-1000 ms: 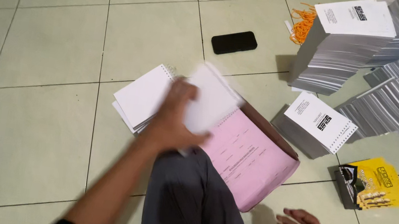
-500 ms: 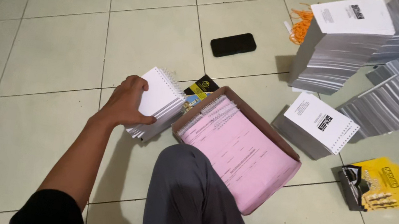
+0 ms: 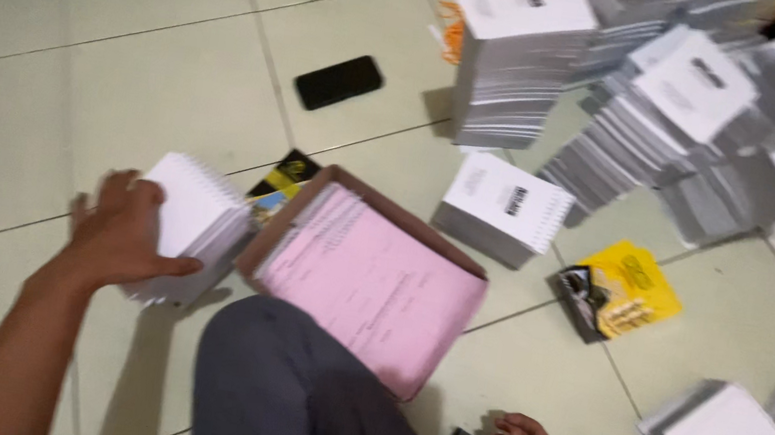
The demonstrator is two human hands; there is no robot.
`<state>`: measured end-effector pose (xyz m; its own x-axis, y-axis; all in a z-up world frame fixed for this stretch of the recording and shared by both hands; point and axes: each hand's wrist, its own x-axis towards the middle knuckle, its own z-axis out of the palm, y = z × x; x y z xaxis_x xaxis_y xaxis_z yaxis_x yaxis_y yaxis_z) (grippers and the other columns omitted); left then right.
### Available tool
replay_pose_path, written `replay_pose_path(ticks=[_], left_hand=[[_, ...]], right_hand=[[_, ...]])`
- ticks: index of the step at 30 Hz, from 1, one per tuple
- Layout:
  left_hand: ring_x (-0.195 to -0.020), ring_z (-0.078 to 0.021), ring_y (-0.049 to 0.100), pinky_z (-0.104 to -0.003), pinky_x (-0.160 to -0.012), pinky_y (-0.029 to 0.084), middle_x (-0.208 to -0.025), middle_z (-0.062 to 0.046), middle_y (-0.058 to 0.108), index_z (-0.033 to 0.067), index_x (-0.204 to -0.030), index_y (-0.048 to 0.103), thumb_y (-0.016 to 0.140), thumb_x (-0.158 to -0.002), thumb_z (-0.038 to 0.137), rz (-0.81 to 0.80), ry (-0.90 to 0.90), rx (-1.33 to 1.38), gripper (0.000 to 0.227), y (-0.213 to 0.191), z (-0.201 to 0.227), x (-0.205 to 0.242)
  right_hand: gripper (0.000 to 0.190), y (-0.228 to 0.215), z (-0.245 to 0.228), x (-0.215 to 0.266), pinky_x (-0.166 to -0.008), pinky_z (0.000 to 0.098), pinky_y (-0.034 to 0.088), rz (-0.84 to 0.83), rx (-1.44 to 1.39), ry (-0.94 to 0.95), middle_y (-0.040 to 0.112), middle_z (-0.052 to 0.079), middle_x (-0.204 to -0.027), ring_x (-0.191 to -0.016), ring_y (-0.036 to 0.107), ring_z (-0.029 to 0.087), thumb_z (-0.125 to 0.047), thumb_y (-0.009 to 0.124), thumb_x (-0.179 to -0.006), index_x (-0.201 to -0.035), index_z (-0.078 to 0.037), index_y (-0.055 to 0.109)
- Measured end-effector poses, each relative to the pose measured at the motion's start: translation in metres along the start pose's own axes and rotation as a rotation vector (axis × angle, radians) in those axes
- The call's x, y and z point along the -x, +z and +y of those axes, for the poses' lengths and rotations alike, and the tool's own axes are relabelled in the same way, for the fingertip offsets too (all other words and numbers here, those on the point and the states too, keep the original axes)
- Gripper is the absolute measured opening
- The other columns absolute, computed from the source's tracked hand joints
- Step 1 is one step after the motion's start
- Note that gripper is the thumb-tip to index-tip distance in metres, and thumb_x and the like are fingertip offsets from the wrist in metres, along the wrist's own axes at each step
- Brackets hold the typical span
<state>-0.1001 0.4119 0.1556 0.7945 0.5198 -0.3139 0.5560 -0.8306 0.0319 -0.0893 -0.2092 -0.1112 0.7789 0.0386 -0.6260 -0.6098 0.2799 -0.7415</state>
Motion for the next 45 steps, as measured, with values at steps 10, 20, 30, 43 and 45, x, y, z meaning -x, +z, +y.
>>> replay_pose_path(ticks=[10,20,30,43,45], left_hand=[[-0.108,-0.0182,0.068,-0.034,-0.087,0.052,-0.115,-0.005,0.073,0.014,-0.119,0.065,0.076,-0.084,0.021,0.145,0.315,0.76,0.038,-0.006,0.196,-0.005],[-0.149,-0.0413,0.038,-0.052,-0.12,0.035,-0.157,-0.029,0.04,-0.0039,-0.157,0.035,0.072,-0.088,0.055,-0.272,0.385,0.803,0.098,0.085,0.347,-0.118],[-0.12,-0.0397,0.063,-0.048,-0.098,0.053,-0.122,-0.024,0.064,-0.004,-0.134,0.061,0.07,-0.093,0.027,-0.257,0.396,1.07,0.052,0.097,0.359,-0.127],[-0.099,-0.0232,0.069,-0.036,-0.084,0.053,-0.1,-0.015,0.073,-0.0009,-0.12,0.067,0.074,-0.075,0.008,-0.291,0.192,1.209,0.046,0.082,0.33,-0.139],[-0.101,-0.0279,0.065,-0.037,-0.086,0.051,-0.099,-0.017,0.07,-0.0081,-0.122,0.063,0.073,-0.073,0.003,-0.333,0.182,1.304,0.051,0.083,0.328,-0.14]], right_hand=[[0.023,0.084,-0.11,0.017,-0.086,0.0388,0.057,0.194,0.151,-0.189,0.077,0.024,-0.102,-0.091,0.071,0.032,-0.002,0.063,-0.094,-0.1,0.015,0.077],[0.08,0.189,-0.24,-0.021,-0.124,0.0602,0.028,-0.007,0.547,-0.319,0.032,0.037,-0.16,-0.15,0.032,0.048,-0.029,0.066,-0.096,-0.157,0.009,0.03],[0.075,0.227,-0.245,-0.028,-0.122,0.0557,0.034,0.029,0.641,-0.295,0.036,0.03,-0.162,-0.15,0.035,0.046,-0.026,0.067,-0.095,-0.157,0.004,0.037],[0.084,0.237,-0.24,-0.028,-0.122,0.055,0.036,0.05,0.63,-0.308,0.028,0.03,-0.165,-0.152,0.029,0.046,-0.021,0.07,-0.091,-0.16,0.003,0.028],[0.083,0.233,-0.238,-0.031,-0.122,0.0566,0.036,0.043,0.604,-0.308,0.028,0.033,-0.164,-0.151,0.029,0.048,-0.02,0.069,-0.092,-0.159,0.006,0.028]])
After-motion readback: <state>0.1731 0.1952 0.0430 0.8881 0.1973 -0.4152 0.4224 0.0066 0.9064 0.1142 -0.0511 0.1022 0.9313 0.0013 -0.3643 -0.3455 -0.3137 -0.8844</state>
